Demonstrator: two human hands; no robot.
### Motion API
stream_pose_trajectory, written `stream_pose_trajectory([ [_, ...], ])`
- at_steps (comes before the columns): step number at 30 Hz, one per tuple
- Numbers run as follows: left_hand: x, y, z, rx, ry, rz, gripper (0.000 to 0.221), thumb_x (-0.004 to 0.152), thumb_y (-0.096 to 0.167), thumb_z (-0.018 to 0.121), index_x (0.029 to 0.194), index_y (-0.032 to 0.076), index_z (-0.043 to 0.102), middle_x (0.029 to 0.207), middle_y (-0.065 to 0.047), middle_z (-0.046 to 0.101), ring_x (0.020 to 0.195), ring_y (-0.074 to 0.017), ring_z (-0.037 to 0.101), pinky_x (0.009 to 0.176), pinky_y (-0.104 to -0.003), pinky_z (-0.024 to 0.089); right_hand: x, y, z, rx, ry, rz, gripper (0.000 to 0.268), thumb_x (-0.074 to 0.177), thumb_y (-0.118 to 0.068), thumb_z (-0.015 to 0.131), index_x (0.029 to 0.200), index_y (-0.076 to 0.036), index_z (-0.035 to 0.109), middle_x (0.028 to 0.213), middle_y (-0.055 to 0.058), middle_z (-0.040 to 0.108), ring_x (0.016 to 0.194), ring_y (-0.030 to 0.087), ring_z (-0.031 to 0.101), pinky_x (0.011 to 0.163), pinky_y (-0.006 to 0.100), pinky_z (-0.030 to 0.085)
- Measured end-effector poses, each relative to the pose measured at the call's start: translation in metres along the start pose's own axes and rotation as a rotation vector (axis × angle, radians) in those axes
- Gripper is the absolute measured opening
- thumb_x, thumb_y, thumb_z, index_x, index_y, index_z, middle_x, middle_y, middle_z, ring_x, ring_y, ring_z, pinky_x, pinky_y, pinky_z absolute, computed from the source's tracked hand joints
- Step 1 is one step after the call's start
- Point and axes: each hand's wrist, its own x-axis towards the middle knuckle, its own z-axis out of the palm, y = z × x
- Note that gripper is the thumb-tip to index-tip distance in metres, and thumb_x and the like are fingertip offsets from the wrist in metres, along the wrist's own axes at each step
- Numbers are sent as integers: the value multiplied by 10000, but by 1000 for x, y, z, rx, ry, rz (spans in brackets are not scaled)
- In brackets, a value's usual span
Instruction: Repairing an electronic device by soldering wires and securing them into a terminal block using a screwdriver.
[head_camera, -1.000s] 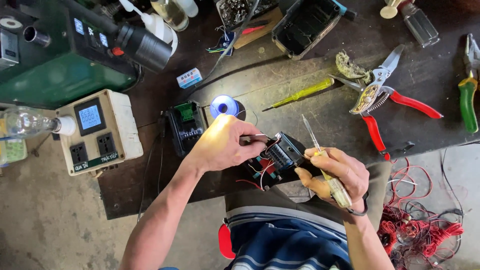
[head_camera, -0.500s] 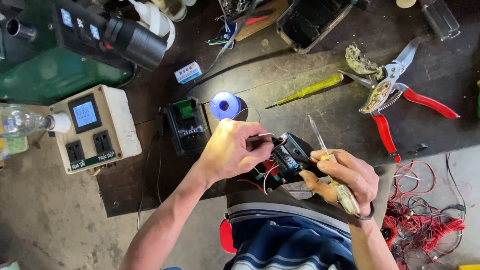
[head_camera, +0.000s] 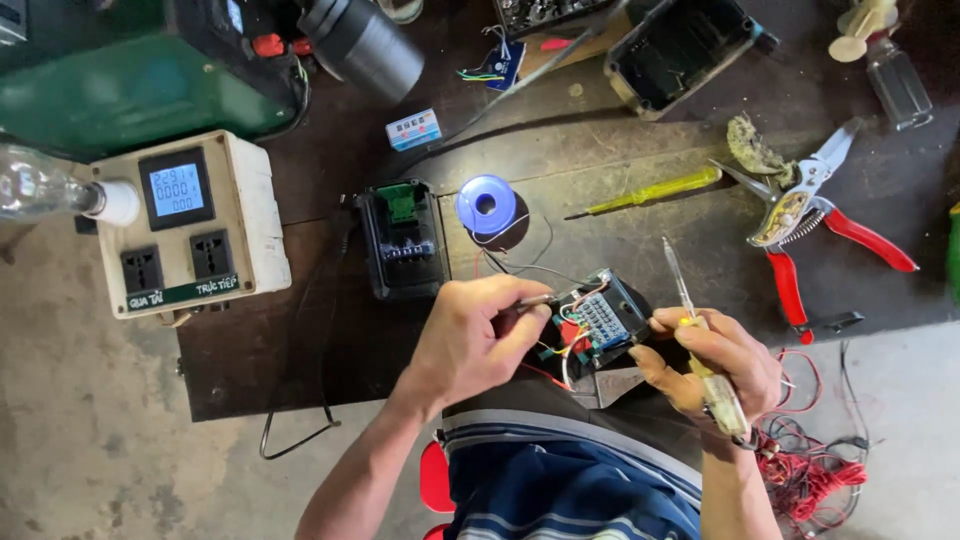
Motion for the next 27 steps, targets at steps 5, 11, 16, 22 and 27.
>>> stream_pose_trajectory([
  [5, -7, -11, 0, -27, 43, 76, 221, 849, 13, 662, 989, 119, 796, 530, -21, 545, 456, -133, 544, 469, -252, 501, -9, 5, -1, -29, -18, 3, 483, 612, 41, 965, 969, 93, 644, 861, 302, 714, 642, 324, 730, 684, 425, 625],
  [11, -29, 12, -19, 78, 137, 158, 126, 951, 48, 628, 1041, 16, 711, 995, -110, 724, 573, -106, 454, 624, -245, 495, -12, -10, -2, -191, -84, 182, 512, 751, -147, 891, 1114, -99, 534, 1030, 285, 705, 837, 312, 754, 737, 374, 675],
  [16, -50, 11, -13, 74, 166, 110, 129, 936, 68, 640, 1042, 32, 705, 1073, -100, 696, 517, -80, 348, 520, -218, 417, -9, -10, 1, -140, -62, 165, 507, 763, -162, 877, 1139, -74, 548, 1032, 305, 692, 866, 337, 759, 749, 393, 698],
  [22, -71, 1, 6, 146, 181, 18, 396, 833, 243, 754, 1181, 67, 685, 1222, -126, 695, 496, -81, 404, 486, -194, 475, -1, -14, 1, -98, -41, 148, 432, 798, -27, 821, 1130, -52, 545, 988, 298, 703, 793, 328, 750, 744, 368, 656],
  [27, -78, -7, 26, 331, 162, -70, 777, 701, 322, 873, 1365, 67, 561, 950, -4, 688, 509, -108, 445, 432, -244, 458, 3, -18, 5, -73, -18, 275, 410, 836, -14, 828, 1168, -19, 586, 1081, 246, 719, 842, 224, 749, 844, 317, 647],
])
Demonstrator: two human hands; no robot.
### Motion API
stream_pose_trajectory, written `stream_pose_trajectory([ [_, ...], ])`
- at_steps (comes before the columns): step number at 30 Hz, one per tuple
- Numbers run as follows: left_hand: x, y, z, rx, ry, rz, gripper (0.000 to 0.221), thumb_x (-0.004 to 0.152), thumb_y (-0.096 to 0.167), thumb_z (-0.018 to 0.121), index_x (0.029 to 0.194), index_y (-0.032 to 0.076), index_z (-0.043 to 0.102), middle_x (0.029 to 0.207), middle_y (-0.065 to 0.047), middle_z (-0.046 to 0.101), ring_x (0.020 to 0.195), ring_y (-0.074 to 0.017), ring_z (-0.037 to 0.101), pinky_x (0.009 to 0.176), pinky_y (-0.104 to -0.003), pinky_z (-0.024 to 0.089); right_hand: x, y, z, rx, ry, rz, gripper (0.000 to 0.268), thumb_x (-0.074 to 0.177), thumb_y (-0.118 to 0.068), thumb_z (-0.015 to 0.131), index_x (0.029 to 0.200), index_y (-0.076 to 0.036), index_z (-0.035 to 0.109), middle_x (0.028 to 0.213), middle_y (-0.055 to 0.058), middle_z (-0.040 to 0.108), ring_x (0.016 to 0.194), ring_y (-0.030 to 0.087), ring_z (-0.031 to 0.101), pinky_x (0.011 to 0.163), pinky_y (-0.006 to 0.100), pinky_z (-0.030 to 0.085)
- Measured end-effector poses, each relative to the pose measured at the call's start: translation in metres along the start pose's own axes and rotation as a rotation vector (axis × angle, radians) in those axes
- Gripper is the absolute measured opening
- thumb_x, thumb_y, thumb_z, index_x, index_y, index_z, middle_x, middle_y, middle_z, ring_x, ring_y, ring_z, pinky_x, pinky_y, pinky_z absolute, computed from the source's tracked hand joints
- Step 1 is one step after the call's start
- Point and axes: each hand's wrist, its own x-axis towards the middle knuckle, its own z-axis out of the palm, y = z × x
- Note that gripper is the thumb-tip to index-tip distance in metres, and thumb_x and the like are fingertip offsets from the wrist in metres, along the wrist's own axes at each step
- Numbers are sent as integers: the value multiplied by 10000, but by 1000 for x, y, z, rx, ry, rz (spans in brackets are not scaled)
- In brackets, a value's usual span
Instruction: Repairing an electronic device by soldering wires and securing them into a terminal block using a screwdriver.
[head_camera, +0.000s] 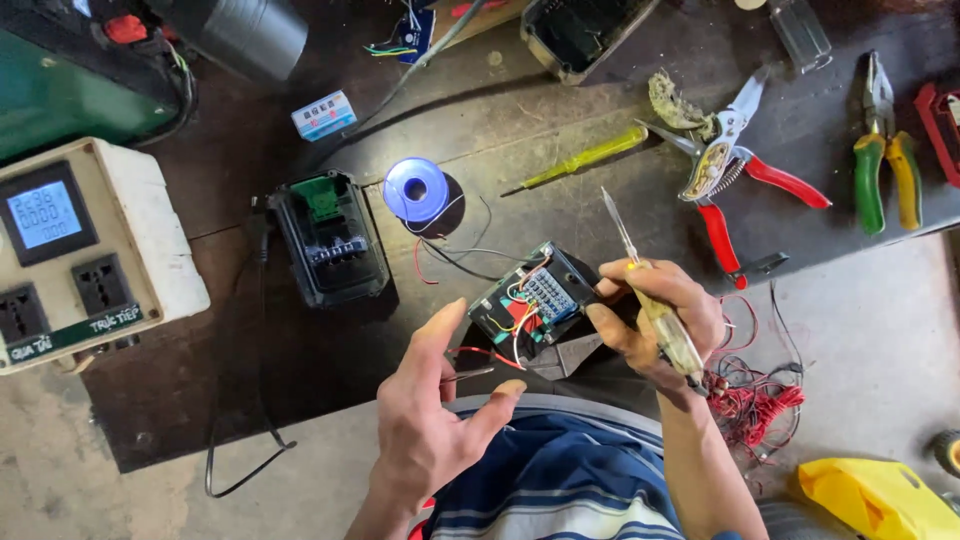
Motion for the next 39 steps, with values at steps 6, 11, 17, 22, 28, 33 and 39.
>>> stream_pose_trajectory([
  [6, -4, 9, -3, -53, 114, 115, 559, 854, 379, 763, 1268, 33, 615, 1289, -144, 671, 667, -112, 557, 479, -205, 495, 9, -18, 5, -103, -15, 96, 493, 811, 21, 844, 1197, -46, 545, 1131, 232, 713, 802, 198, 733, 774, 290, 644],
  [11, -12, 12, -7, -182, 221, 93, 265, 884, 184, 718, 1096, 29, 683, 1146, -158, 685, 552, -64, 422, 517, -184, 453, 9, -13, 6, -131, 15, 5, 489, 806, -5, 853, 1187, -31, 548, 1052, 236, 729, 867, 240, 756, 819, 322, 636],
  [17, -2, 22, -5, -253, 194, 121, 65, 919, 49, 670, 947, 18, 720, 966, -130, 694, 535, -58, 408, 500, -181, 411, -2, -6, 1, -4, 89, -41, 429, 822, 76, 727, 1184, -40, 529, 1089, 271, 700, 840, 277, 766, 831, 366, 648],
  [22, -4, 22, 9, -157, 68, 117, 286, 875, 252, 736, 1082, 57, 716, 1018, -88, 665, 478, -29, 321, 401, -171, 323, -1, -4, 0, -25, 98, -89, 397, 856, -11, 746, 1192, -33, 537, 1074, 265, 706, 886, 295, 765, 874, 379, 634],
  [28, -9, 22, 23, 0, 252, 400, 99, 980, 114, 678, 1021, 27, 699, 946, -124, 634, 792, -177, 674, 593, -275, 613, -1, -3, 0, -9, 70, -112, 412, 862, -65, 756, 1202, -15, 530, 1055, 302, 702, 905, 309, 752, 811, 367, 659],
  [33, -12, 36, 36, 210, 389, 504, 119, 993, 188, 679, 971, 83, 731, 856, -29, 683, 595, -138, 593, 477, -284, 394, 0, -6, 1, -20, 66, -126, 394, 885, -100, 747, 1200, -16, 526, 1103, 293, 693, 886, 306, 767, 802, 361, 664],
  [39, -10, 52, 44, 228, 360, 573, 76, 982, 96, 699, 960, 31, 732, 813, -35, 674, 608, -110, 603, 479, -259, 327, -1, -6, 0, -40, 48, -126, 406, 884, -94, 745, 1213, -22, 518, 1119, 292, 689, 898, 301, 766, 806, 358, 666],
])
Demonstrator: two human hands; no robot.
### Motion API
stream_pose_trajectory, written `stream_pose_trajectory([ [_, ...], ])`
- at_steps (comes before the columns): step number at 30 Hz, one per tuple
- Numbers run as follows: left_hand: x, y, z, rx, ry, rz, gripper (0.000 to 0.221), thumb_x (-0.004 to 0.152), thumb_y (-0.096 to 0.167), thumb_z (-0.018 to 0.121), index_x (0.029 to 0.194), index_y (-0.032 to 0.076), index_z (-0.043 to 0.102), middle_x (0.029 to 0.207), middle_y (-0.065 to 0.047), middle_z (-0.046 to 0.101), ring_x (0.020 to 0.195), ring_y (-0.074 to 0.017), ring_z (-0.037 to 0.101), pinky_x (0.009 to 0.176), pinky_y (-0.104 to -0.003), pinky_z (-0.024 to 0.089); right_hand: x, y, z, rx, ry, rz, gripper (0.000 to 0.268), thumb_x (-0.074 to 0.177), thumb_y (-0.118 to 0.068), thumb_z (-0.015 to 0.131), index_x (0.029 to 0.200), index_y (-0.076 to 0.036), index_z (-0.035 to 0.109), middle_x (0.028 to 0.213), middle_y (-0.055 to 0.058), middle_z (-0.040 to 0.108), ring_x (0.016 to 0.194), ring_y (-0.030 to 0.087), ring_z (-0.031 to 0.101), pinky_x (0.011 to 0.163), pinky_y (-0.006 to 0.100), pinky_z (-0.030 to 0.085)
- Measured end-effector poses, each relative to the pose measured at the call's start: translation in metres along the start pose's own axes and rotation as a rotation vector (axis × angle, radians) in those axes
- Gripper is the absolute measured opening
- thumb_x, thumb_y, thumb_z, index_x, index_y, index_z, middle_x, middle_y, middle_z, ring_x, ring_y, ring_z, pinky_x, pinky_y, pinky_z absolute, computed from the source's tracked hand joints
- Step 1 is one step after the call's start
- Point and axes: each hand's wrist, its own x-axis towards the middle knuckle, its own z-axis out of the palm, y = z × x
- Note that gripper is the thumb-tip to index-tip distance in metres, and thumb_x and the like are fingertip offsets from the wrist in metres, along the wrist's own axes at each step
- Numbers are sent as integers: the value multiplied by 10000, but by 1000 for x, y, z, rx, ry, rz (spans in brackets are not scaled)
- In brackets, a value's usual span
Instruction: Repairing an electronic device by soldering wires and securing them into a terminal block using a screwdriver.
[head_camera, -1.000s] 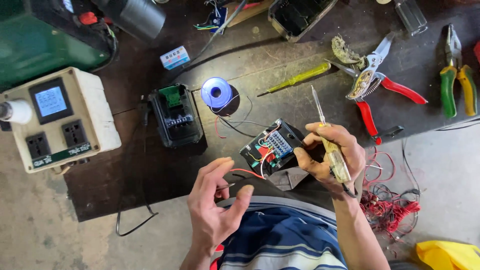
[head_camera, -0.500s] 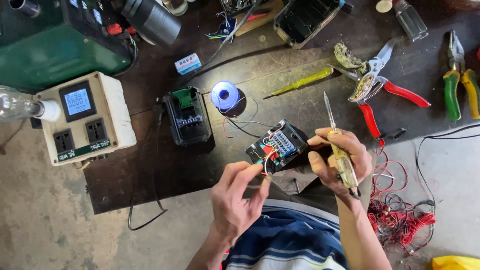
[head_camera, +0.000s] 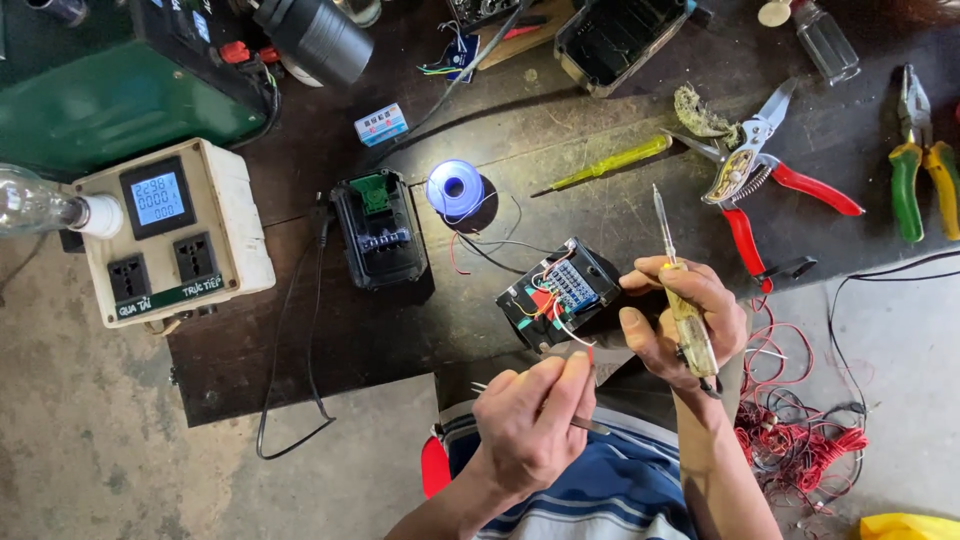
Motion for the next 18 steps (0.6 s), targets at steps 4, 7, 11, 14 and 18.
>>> stream_pose_trajectory([
  [4, -8, -3, 4, -11, -58, -10, 78, 987, 70, 656, 1018, 34, 717, 834, -27, 635, 617, -132, 581, 483, -279, 321, -2, 2, -1, -3, 1, 8, 428, 868, -92, 755, 1226, -40, 526, 1124, 279, 703, 928, 298, 763, 847, 359, 648],
  [7, -10, -3, 3, -29, -60, -37, 94, 991, 72, 635, 1015, 47, 723, 841, -35, 648, 619, -134, 595, 471, -272, 352, -4, 4, -2, 30, -4, 12, 462, 840, -72, 766, 1235, -34, 530, 1151, 274, 691, 923, 298, 773, 853, 364, 660],
  [11, -9, -5, -5, -226, -71, -180, 130, 992, 127, 624, 1032, 44, 716, 889, -76, 680, 628, -186, 628, 544, -288, 504, -5, 5, -1, 69, 5, 27, 470, 850, -111, 786, 1236, -25, 533, 1150, 291, 679, 906, 307, 766, 815, 356, 670],
  [14, -14, -10, -10, -344, -91, -254, 260, 1038, 230, 562, 1031, 13, 704, 907, -129, 733, 691, -215, 704, 590, -304, 596, -6, 6, -1, 86, 5, 27, 470, 854, -111, 785, 1238, -17, 531, 1154, 297, 673, 906, 316, 764, 817, 361, 671],
  [18, -7, -22, -26, -387, -58, -420, 106, 975, 63, 605, 1002, 36, 704, 810, -47, 679, 622, -109, 559, 548, -246, 470, -6, 8, 0, 109, 12, 12, 471, 854, -100, 789, 1240, -11, 532, 1150, 299, 667, 906, 326, 763, 816, 367, 675],
])
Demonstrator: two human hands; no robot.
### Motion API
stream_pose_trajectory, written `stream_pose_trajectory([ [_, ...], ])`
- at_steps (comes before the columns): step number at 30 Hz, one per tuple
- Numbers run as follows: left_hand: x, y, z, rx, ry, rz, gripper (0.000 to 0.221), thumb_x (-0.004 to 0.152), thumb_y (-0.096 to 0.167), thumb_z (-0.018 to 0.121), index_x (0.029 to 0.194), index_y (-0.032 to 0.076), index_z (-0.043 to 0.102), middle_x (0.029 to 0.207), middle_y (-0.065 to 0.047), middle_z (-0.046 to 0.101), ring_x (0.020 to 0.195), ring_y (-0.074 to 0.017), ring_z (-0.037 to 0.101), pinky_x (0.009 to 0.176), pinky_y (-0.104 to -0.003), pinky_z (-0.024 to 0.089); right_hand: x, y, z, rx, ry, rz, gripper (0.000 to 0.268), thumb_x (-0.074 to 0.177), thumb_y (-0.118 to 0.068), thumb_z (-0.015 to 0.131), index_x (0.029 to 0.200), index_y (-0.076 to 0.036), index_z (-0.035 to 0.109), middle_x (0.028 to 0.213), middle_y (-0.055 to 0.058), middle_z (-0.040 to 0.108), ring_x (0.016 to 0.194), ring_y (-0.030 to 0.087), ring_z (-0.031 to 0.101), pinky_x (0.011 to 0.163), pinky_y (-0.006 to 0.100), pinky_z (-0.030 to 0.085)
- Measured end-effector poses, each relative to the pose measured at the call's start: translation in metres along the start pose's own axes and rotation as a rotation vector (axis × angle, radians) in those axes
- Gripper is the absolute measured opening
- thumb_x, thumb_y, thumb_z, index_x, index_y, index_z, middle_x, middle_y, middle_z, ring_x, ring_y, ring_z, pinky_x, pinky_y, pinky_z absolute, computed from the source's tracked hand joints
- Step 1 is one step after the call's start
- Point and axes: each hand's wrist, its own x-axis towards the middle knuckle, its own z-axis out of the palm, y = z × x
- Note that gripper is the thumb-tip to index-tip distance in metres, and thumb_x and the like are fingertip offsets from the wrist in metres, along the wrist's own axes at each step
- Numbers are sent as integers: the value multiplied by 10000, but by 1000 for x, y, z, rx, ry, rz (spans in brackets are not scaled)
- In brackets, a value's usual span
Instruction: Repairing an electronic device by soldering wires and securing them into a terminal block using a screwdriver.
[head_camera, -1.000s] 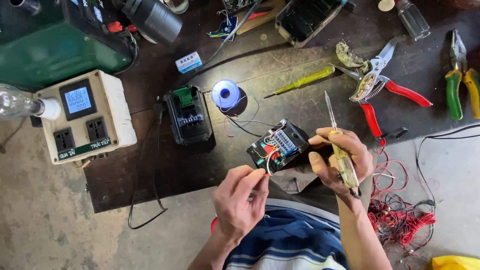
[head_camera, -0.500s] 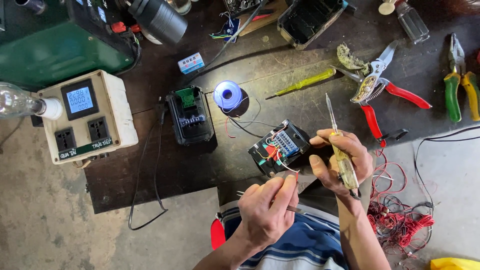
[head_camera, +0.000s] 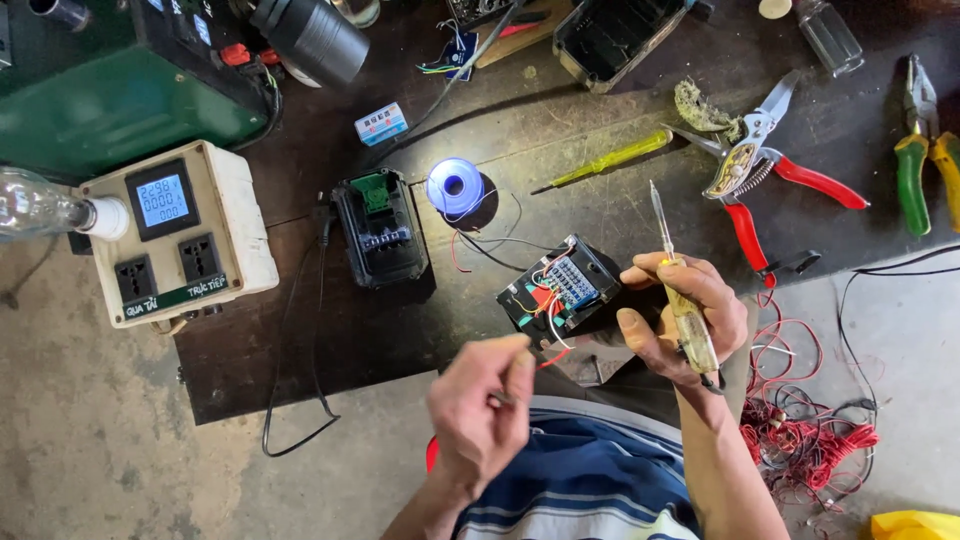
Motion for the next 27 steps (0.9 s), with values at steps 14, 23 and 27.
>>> stream_pose_trajectory([
  [14, 41, -20, 2, -99, -9, -133, 66, 870, 44, 761, 927, 62, 788, 796, -95, 700, 670, -184, 670, 524, -299, 546, 4, 12, -1, 123, 43, -101, 499, 719, -20, 891, 1088, 144, 598, 1007, 344, 696, 766, 411, 775, 740, 468, 639],
  [23, 42, -19, -5, -90, -85, -101, 110, 906, 59, 737, 1000, 91, 785, 824, -69, 668, 612, -130, 589, 451, -227, 473, 4, 12, -1, 128, 48, -105, 488, 719, 22, 887, 1080, 174, 597, 988, 362, 679, 754, 422, 767, 705, 466, 635],
  [27, 45, -25, -5, -119, -125, -80, 126, 916, 90, 749, 1024, 131, 798, 822, -27, 654, 561, -49, 478, 446, -190, 443, 3, 12, 1, 120, 66, -112, 471, 727, 35, 885, 1079, 170, 602, 979, 355, 680, 744, 416, 765, 697, 456, 635],
])
